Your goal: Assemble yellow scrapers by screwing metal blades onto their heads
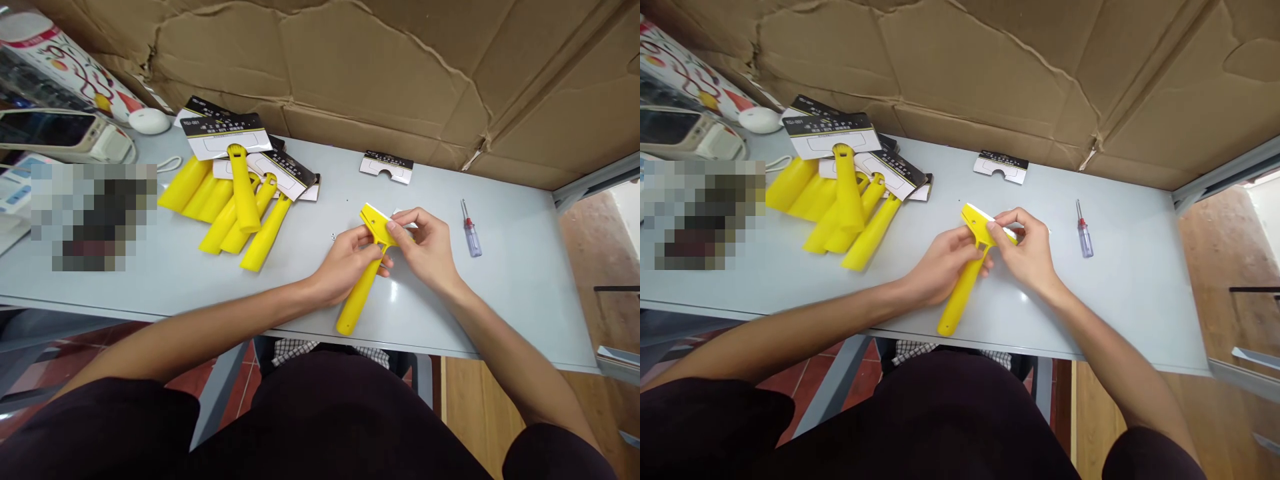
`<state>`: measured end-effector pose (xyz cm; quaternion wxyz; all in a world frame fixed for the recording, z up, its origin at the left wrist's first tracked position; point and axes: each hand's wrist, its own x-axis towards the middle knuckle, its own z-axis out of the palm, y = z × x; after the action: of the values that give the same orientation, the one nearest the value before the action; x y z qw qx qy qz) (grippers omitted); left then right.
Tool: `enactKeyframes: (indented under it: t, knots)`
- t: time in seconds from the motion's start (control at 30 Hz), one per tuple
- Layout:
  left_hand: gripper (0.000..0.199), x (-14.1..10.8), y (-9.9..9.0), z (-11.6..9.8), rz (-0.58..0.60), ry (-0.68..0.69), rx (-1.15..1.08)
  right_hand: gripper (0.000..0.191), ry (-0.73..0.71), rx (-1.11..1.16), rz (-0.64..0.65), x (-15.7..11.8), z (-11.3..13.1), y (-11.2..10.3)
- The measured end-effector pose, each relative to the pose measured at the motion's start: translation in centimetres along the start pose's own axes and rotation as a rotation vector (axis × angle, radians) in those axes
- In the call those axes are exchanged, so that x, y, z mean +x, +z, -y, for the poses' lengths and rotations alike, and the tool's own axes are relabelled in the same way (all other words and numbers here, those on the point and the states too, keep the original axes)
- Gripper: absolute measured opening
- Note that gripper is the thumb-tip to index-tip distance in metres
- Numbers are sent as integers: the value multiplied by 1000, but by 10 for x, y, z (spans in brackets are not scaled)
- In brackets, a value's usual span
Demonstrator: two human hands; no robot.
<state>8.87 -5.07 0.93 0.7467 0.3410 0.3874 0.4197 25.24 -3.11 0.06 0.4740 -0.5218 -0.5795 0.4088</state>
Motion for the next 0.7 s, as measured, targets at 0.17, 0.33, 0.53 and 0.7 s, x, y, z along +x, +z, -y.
enactKeyframes:
  t: [0.17, 0.33, 0.53, 0.7]
  knots:
    - [22, 1, 2, 0, -23, -32, -10, 28, 1, -29, -16, 0, 0, 0]
    - [21, 1, 3, 0, -22, -27, -16, 29, -15, -51, -2, 1, -2, -1]
    - [22, 2, 3, 0, -14, -15, -20, 28, -44, -62, -19, 2, -3, -2]
    - [20, 3, 2, 2, -6, -8, -20, 35, -65, -68, -28, 1, -1, -1]
